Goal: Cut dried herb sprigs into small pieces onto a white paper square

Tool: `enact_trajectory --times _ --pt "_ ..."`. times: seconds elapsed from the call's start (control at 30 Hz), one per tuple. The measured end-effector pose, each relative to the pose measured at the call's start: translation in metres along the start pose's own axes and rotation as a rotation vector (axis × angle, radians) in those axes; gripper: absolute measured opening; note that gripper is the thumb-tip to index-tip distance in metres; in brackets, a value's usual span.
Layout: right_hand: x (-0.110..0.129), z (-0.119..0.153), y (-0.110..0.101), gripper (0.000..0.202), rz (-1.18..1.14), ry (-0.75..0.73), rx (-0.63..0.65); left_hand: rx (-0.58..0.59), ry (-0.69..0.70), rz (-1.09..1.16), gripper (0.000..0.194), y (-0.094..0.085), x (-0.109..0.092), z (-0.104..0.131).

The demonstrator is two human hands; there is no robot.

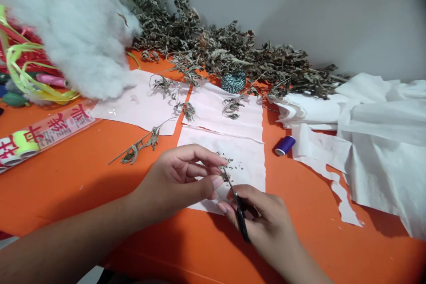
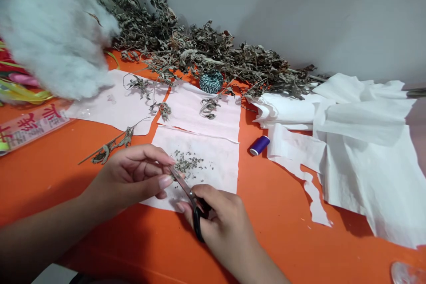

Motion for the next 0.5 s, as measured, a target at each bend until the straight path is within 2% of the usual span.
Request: enact_trajectory --times 0.2,0.5 --pt "0.0056 -0.0021 -0.0002 0.020 -0.086 0.047 0.067 -0.009 -0.013 -0.029 0.017 0.0004 -0.0017 0.0011" --pt "0.0014 -0.0015 -0.0007 0.017 0.012 0.020 0.026 -0.009 -0.005 -0.043 0.016 0.0008 -0.0009 0.0005"
Point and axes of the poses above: each hand's wrist, its own z-axis away from the middle knuckle, its own y-axis out of the palm, x = y × z, the point moved 2 cm from there along -z, towards the middle knuckle, and after that the axes turned 5 degrees about x, right-handed, at the moved point
